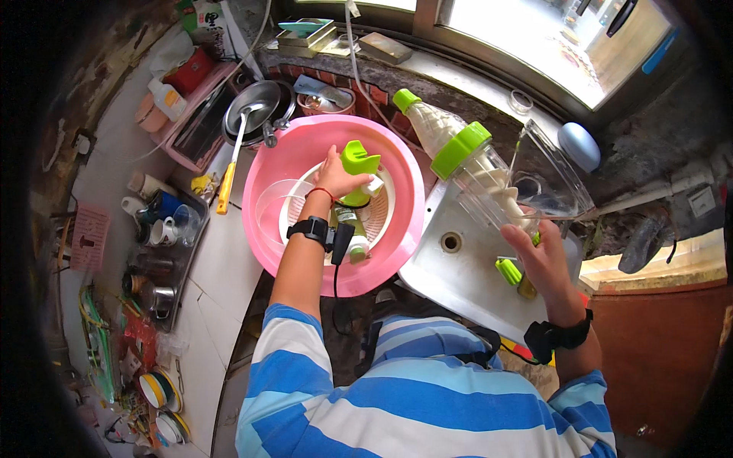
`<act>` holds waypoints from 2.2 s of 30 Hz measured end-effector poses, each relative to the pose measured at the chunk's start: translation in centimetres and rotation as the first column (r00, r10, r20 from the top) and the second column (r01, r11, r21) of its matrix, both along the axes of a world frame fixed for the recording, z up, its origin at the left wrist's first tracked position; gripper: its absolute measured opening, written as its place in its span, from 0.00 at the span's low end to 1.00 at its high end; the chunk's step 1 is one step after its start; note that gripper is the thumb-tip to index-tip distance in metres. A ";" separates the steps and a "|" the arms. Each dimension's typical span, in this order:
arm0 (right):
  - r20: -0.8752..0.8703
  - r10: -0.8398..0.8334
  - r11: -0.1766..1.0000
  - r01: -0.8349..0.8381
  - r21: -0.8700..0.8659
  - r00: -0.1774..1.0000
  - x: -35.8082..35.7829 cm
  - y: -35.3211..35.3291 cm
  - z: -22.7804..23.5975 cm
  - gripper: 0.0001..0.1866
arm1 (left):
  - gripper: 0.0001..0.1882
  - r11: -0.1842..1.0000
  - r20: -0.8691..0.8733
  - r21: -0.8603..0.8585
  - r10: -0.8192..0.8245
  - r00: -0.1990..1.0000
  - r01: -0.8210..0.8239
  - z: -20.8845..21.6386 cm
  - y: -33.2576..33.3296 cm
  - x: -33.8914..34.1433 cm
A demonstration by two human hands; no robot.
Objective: The person assembles a manual juicer by hand, washes various parts and a glass in a sink, and then organizes mugs and containers on a kitchen countertop.
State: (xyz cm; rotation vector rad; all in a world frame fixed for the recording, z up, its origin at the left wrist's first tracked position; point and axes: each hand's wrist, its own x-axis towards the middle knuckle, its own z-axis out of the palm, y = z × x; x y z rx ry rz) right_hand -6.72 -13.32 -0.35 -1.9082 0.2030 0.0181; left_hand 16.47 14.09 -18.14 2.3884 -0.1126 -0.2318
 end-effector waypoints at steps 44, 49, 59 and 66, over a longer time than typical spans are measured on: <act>0.293 -0.171 0.985 0.160 0.061 0.941 1.8 4.4 -1.5 0.22 | 0.38 0.913 0.782 -0.406 0.372 0.500 -0.045 9.2 -13.7 -17.1; 0.304 -0.145 0.989 0.151 0.004 0.941 2.6 4.8 -3.9 0.22 | 0.39 0.914 0.755 -0.391 0.384 0.531 -0.105 7.5 -13.1 -17.3; 0.241 -0.062 0.975 0.110 -0.191 0.969 2.5 4.2 -5.4 0.23 | 0.38 0.883 0.639 -0.439 0.175 0.749 0.169 5.2 -11.1 -19.6; 0.305 -0.030 0.994 0.061 -0.095 0.952 2.6 3.9 -6.3 0.22 | 0.22 0.717 -0.004 -0.643 0.348 0.938 -0.268 -1.6 -6.8 -15.0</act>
